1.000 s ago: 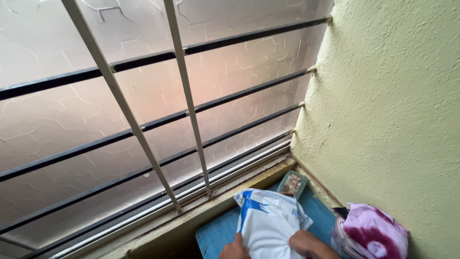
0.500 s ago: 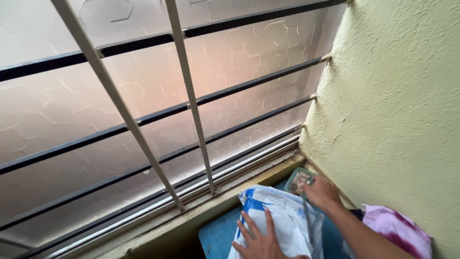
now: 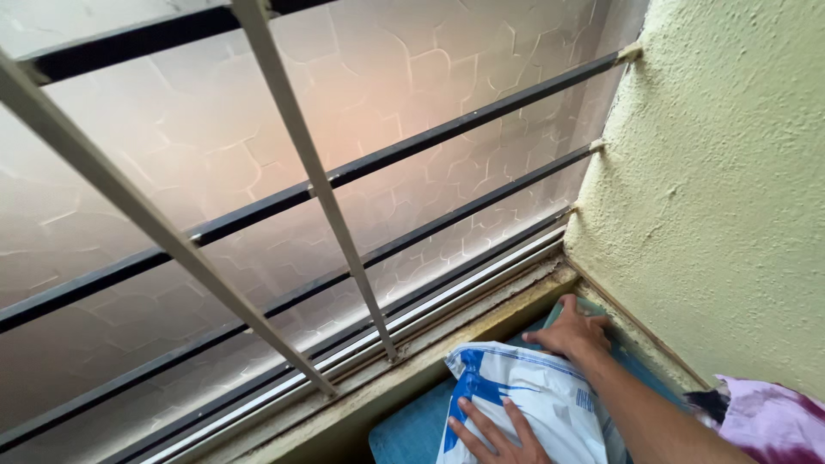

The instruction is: The person organizes items on a balcony by moving a plastic bag and a container of food onto a blue table. They then pick up a white cloth from a beige chair, move a red stool, and place the cloth on the table.

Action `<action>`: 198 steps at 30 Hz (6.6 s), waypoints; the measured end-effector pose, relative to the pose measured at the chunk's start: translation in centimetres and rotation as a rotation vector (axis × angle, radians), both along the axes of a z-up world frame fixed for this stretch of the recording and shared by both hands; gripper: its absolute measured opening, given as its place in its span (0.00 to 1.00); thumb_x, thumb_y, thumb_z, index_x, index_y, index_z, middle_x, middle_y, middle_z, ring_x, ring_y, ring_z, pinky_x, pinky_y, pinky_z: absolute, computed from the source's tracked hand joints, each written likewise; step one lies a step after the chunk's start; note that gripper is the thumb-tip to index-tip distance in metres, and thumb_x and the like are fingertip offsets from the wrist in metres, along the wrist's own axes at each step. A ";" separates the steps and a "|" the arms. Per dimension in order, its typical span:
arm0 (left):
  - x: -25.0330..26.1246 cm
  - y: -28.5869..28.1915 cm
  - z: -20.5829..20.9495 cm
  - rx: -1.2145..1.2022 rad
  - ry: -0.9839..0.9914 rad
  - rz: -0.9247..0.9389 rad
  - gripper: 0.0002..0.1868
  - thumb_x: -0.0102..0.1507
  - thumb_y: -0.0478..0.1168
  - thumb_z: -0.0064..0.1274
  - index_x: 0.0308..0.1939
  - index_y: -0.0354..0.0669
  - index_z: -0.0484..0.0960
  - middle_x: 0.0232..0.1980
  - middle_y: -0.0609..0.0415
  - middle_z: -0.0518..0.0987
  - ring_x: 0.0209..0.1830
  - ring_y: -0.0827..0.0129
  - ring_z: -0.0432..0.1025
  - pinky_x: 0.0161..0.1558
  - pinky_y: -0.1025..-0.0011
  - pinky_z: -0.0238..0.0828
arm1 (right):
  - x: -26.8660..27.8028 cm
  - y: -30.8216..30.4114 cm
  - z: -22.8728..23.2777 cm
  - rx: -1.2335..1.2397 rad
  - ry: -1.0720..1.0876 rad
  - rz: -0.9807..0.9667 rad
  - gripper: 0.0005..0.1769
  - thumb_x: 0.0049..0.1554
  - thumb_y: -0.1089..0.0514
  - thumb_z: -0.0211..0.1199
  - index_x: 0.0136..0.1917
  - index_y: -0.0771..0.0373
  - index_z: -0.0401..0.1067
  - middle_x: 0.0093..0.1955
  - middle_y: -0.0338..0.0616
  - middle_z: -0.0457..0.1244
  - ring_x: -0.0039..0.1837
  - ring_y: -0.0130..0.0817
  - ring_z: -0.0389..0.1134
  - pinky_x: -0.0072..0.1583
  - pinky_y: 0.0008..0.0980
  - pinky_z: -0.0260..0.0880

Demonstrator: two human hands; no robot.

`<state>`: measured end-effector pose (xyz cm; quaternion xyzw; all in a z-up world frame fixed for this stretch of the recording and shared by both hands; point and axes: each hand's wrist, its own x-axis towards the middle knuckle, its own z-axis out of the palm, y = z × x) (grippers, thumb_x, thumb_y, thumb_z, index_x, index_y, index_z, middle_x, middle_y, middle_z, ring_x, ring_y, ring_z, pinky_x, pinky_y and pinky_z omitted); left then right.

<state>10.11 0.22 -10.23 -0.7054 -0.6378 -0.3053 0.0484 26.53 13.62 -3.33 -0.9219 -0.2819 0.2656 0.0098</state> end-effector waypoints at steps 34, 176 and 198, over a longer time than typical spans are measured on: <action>-4.8 -0.4 -0.5 0.254 -0.052 0.316 0.24 0.57 0.49 0.60 0.56 0.57 0.73 0.67 0.34 0.68 0.66 0.40 0.66 0.60 0.27 0.59 | -10.7 -12.9 19.4 0.144 0.301 0.792 0.69 0.35 0.51 0.78 0.81 0.41 0.40 0.76 0.53 0.51 0.76 0.52 0.59 0.74 0.40 0.65; -10.6 10.7 7.6 -0.999 -0.824 0.027 0.46 0.61 0.56 0.53 0.77 0.49 0.47 0.64 0.29 0.75 0.63 0.38 0.74 0.66 0.56 0.68 | 7.4 -7.5 4.4 0.136 0.026 0.375 0.66 0.45 0.18 0.63 0.85 0.37 0.35 0.85 0.63 0.33 0.84 0.68 0.32 0.81 0.56 0.42; -1.3 2.0 -7.6 -0.056 -0.271 -0.002 0.27 0.61 0.37 0.51 0.62 0.70 0.76 0.76 0.33 0.55 0.69 0.28 0.60 0.65 0.45 0.62 | -1.0 -8.9 18.3 0.007 -0.103 0.252 0.70 0.44 0.39 0.74 0.86 0.40 0.32 0.72 0.64 0.53 0.69 0.59 0.65 0.68 0.48 0.71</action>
